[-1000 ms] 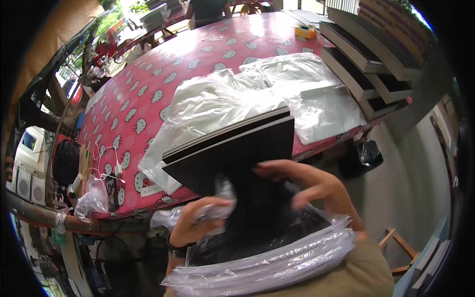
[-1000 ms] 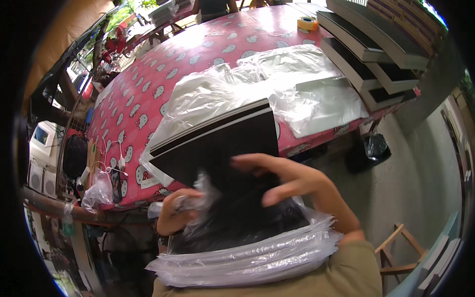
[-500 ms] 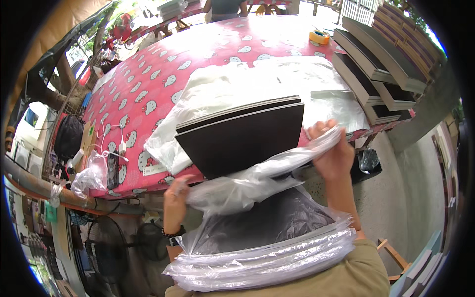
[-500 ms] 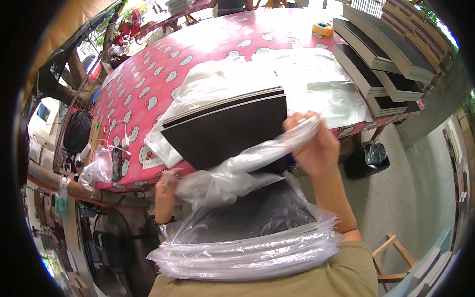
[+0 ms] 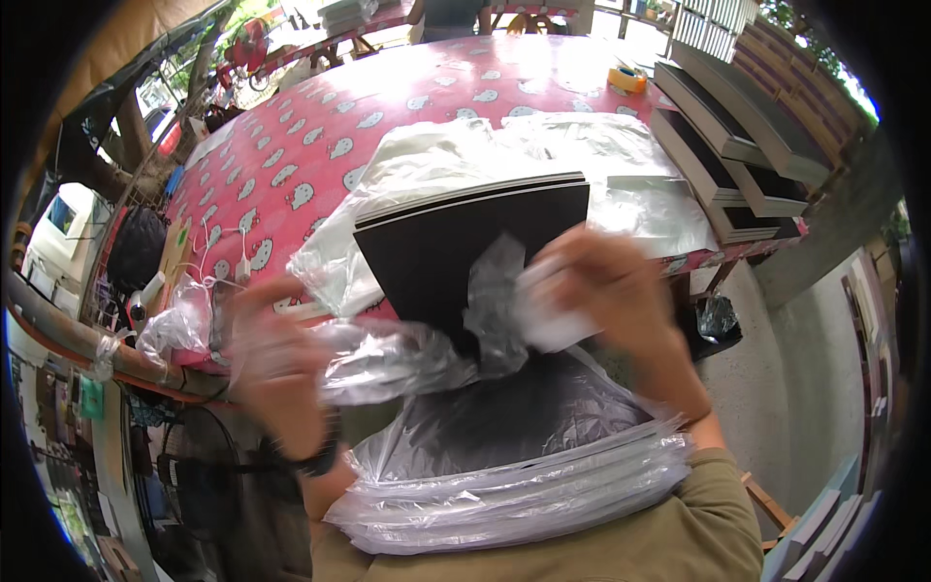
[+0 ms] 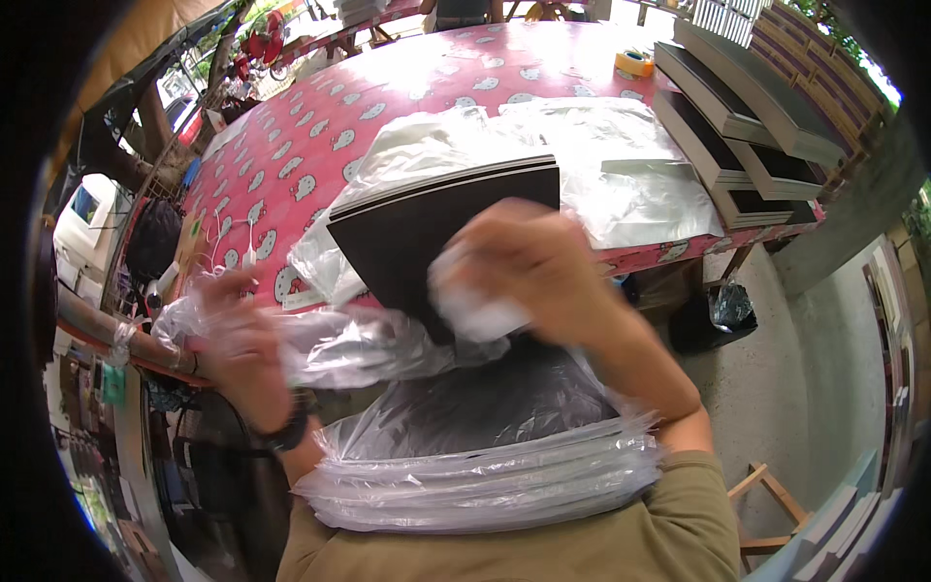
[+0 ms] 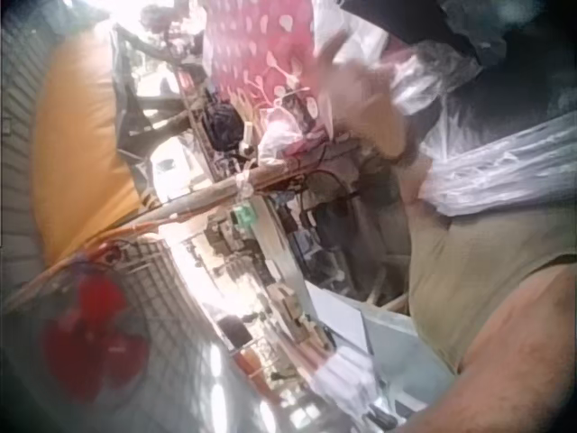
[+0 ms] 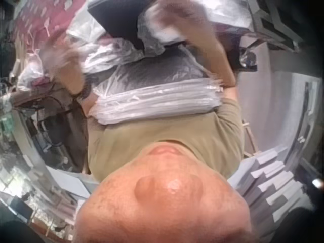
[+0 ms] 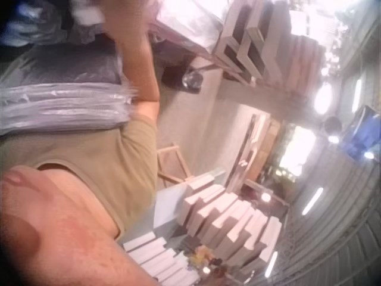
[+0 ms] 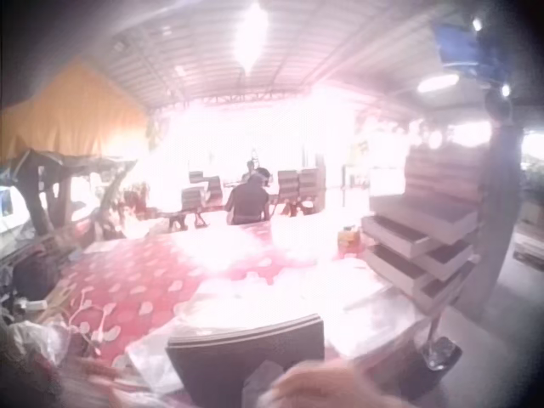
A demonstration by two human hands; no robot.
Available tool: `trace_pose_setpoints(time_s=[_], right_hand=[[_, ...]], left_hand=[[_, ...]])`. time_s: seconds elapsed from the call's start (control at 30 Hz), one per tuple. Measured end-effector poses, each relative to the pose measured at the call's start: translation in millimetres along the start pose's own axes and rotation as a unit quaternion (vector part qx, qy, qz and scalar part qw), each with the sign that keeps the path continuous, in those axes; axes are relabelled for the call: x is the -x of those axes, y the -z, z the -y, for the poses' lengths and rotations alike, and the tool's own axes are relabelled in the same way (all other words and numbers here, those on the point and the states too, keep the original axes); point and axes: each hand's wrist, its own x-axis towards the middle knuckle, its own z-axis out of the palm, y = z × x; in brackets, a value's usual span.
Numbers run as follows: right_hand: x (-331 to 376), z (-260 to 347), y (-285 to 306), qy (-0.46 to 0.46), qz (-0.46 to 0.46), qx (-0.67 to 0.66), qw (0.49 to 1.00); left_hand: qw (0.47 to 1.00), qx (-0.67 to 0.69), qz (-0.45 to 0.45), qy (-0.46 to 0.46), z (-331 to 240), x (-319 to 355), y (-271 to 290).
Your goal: The person packages items into plastic bags. The person places white folders into clear plastic sleeves, smooths the plastic, and places the sleeved items onto a stack.
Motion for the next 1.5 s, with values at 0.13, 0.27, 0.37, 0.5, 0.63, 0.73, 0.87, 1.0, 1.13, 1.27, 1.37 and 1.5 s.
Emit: trace_pose_setpoints(time_s=[0.13,0.27,0.37,0.5,0.63,0.73,0.87,1.0,1.13,1.27,1.37,1.5], right_hand=[[-14.2,14.4,-22.2,0.043,0.094,0.117,0.988],[-6.5,11.9,0.3,-0.107,0.329,0.104,0.933],[7.4,-21.9,-6.0,0.004,0.529,-0.146,0.836],[3.9,-26.7,28.7,0.141,0.287,-0.38,0.868],[14.5,-39.4,101.9,0.069,-0.137,-0.502,0.851],[40.8,-56.5,85.3,-0.052,-0.023,-0.414,0.909],[46.1,-50.6,37.1,-0.116,0.477,-0.154,0.857],[27.6,-36.7,58.8,0.02,0.304,-0.394,0.867],[44.7,-47.7,70.2,-0.077,0.042,-0.538,0.838],[48.2,-41.0,46.4,-0.251,0.449,-0.302,0.803],[42.8,-56.7,64.2,-0.053,0.225,-0.205,0.951],[16.7,-51.3,78.5,-0.112,-0.187,0.118,0.969]], left_hand=[[0.903,0.07,0.399,0.141,-0.8,14.8,-66.8],[0.844,0.335,0.327,0.262,14.8,24.9,-34.0],[0.757,0.523,0.001,0.393,19.3,26.9,-19.3],[0.733,0.582,-0.03,0.352,38.6,43.0,-16.5],[0.697,0.366,0.592,0.173,57.2,29.4,-2.2],[0.821,0.444,0.26,0.247,82.1,66.6,17.5],[0.789,0.524,-0.135,0.29,70.1,46.1,6.8],[0.666,0.678,0.166,0.262,81.5,52.5,-7.5],[0.614,0.492,0.607,0.111,122.1,50.8,0.1],[0.729,0.566,0.318,0.218,87.0,41.9,13.8],[0.837,0.471,0.16,0.227,67.4,17.7,6.8],[0.968,0.167,0.059,0.178,72.5,-13.7,-18.6]])
